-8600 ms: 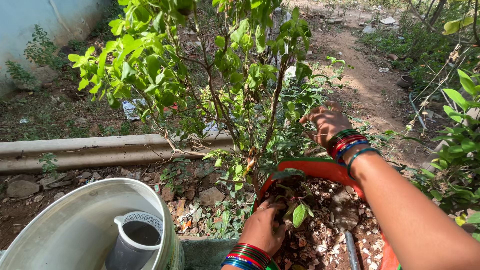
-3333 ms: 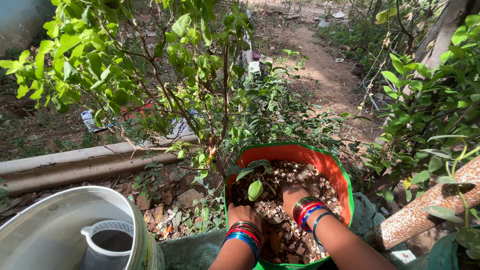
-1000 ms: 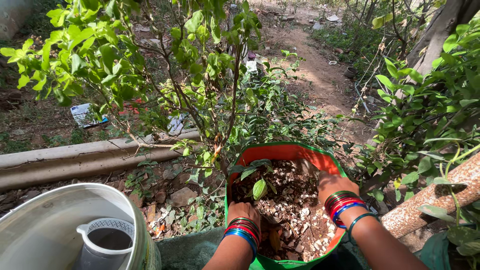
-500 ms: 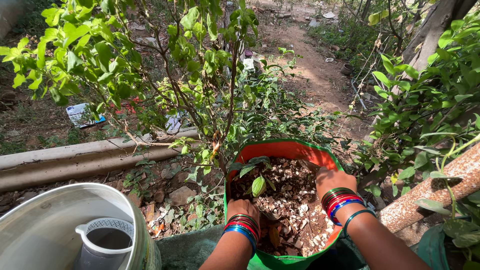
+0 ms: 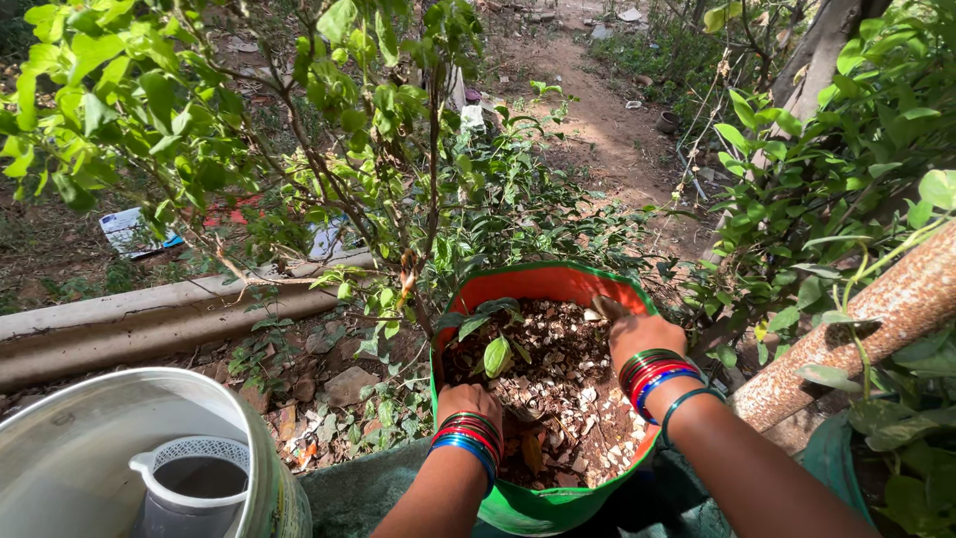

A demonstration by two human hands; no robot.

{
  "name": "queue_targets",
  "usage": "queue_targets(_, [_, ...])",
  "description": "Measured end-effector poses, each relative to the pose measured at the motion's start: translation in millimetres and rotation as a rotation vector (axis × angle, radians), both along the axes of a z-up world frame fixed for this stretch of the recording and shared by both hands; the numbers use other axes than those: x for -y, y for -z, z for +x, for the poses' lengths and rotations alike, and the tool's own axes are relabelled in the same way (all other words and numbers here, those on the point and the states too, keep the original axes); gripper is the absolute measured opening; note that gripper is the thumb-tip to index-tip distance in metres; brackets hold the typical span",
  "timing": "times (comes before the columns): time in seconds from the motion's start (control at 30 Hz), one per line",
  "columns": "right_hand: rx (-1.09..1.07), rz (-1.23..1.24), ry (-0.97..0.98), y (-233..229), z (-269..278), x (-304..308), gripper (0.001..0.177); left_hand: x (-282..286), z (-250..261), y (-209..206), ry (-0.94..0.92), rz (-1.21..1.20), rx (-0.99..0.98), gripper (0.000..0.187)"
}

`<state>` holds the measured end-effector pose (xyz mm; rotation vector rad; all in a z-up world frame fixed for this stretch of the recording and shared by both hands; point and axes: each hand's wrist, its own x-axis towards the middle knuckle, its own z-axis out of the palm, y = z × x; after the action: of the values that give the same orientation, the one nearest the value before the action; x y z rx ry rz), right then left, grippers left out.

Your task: The person uses their hands to mix soil and white organic material into a green grow bag containing a small plant. They spread the mixture evenly around the base of the plant and press it into the container.

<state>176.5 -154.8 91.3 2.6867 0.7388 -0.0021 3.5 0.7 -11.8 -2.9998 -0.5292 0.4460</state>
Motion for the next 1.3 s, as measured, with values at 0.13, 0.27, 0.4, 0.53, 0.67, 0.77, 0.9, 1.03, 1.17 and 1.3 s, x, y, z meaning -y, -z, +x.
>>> queue_targets(0.13, [0.054,0.049,-0.042,19,-2,-2,0.022,6,-3,-12,0.045,0.023,0.063,0.022])
queue_targets(0.27, [0.065,0.064,-0.062,22,-3,1,0.025,1,-1,-52,-0.010,-0.054,0.056,0.027])
queue_targets(0.4, [0.042,-0.071,-0.051,11,-6,6,0.035,-7,8,-55,-0.035,-0.071,0.235,0.021])
queue_targets(0.53, [0.044,-0.056,-0.053,14,-6,5,0.025,-17,13,-41,-0.035,-0.109,0.223,0.023])
queue_targets(0.67, [0.032,-0.037,-0.081,22,-13,-4,0.027,-20,7,-38,-0.019,-0.102,0.273,0.021])
queue_targets(0.77, [-0.053,0.009,-0.066,16,-26,-5,0.026,-18,4,-37,-0.046,-0.129,0.322,0.021])
queue_targets(0.9, [-0.116,0.130,-0.082,-2,-39,-4,0.025,-21,6,-36,-0.109,-0.187,0.377,0.024])
queue_targets(1.03, [-0.040,0.294,-0.058,-1,-45,2,0.022,-21,6,-30,-0.200,-0.255,0.457,0.027])
queue_targets(1.17, [0.027,0.309,-0.056,15,-38,8,0.021,-24,7,-22,-0.157,-0.186,0.413,0.026])
queue_targets(1.3, [-0.049,0.244,0.011,36,-33,2,0.021,-26,10,-16,-0.090,-0.081,0.223,0.026])
